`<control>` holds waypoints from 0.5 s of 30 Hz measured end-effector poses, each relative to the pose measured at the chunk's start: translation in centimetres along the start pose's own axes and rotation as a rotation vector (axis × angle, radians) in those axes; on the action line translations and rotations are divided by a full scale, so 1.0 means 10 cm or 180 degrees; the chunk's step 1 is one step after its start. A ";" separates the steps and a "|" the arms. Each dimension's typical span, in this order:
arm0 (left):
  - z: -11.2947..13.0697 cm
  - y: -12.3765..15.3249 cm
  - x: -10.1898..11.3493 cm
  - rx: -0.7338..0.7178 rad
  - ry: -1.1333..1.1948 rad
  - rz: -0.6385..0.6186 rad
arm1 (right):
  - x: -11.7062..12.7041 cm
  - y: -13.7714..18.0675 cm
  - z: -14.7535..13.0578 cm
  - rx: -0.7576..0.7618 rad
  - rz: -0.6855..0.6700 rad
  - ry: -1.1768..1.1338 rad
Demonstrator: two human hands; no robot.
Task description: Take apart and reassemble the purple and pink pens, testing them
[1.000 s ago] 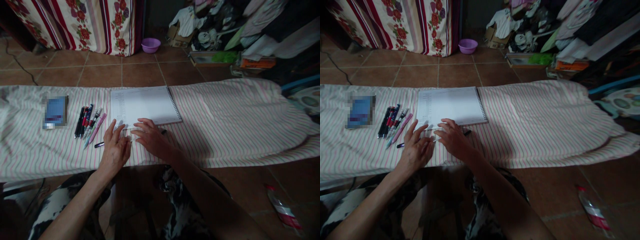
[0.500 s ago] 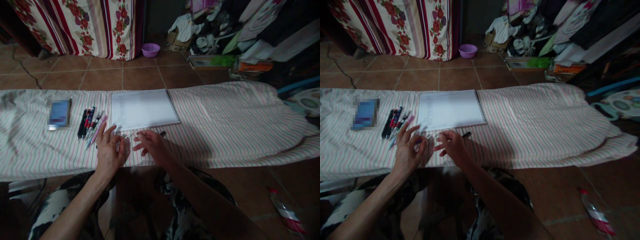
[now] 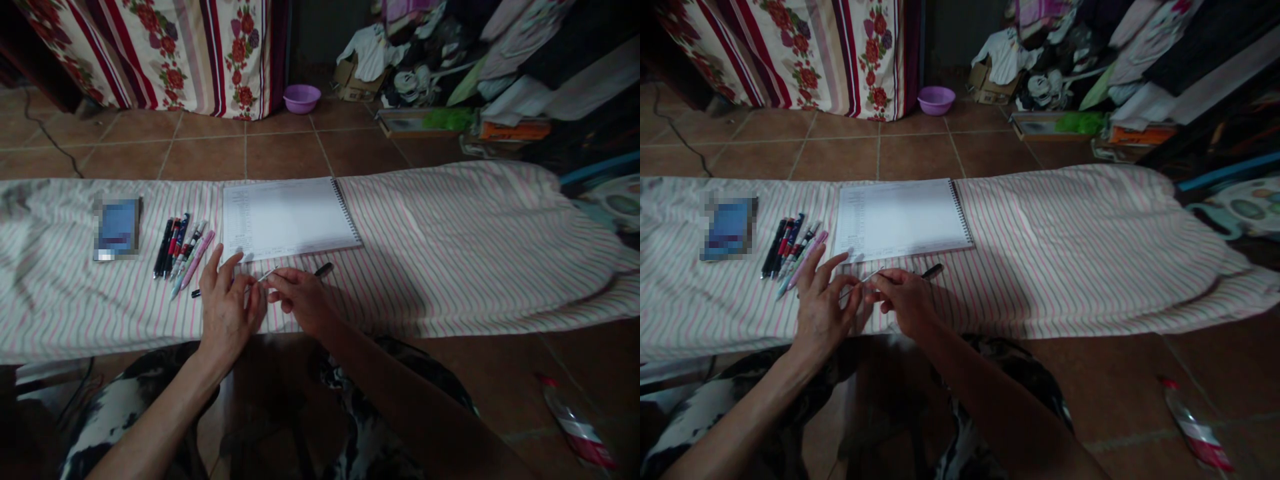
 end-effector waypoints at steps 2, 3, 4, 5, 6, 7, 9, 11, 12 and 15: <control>0.02 0.00 -0.01 0.0023 0.0015 -0.0004 | 0.00 0.00 0.00 -0.0018 0.0027 -0.0071; 0.02 -0.01 -0.01 0.0023 0.0012 -0.0006 | 0.00 -0.01 0.01 -0.0033 0.0036 -0.0103; 0.02 -0.01 -0.02 0.0009 0.0006 -0.0007 | 0.00 -0.01 0.01 -0.0048 0.0046 -0.0134; 0.02 -0.01 -0.02 -0.0010 -0.0006 -0.0003 | 0.00 -0.01 0.01 -0.0061 0.0056 -0.0157; 0.02 0.00 -0.03 -0.0037 -0.0022 0.0008 | 0.00 -0.01 0.01 -0.0069 0.0056 -0.0160; 0.02 0.00 -0.04 -0.0072 -0.0038 0.0021 | 0.00 -0.01 0.01 -0.0074 0.0067 -0.0151; 0.02 0.00 -0.05 -0.0138 -0.0072 0.0048 | 0.00 -0.01 0.01 -0.0079 0.0110 -0.0140; 0.02 0.00 -0.06 -0.0173 -0.0089 0.0061 | 0.00 -0.02 0.01 -0.0092 0.0153 -0.0134; 0.03 0.00 -0.06 -0.0177 -0.0093 0.0066 | 0.00 -0.03 0.01 -0.0102 0.0178 -0.0137; 0.03 -0.01 -0.06 -0.0148 -0.0087 0.0057 | 0.00 -0.05 0.02 -0.0096 0.0229 -0.0144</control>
Point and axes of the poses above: each hand's wrist, its own y-axis away from the middle knuckle, its own x-axis out of the back of the hand, z = x × y, the point moved 2 cm from there along -y, towards the middle knuckle, and after that the axes turned 14 degrees about y, right-handed, at the moved point
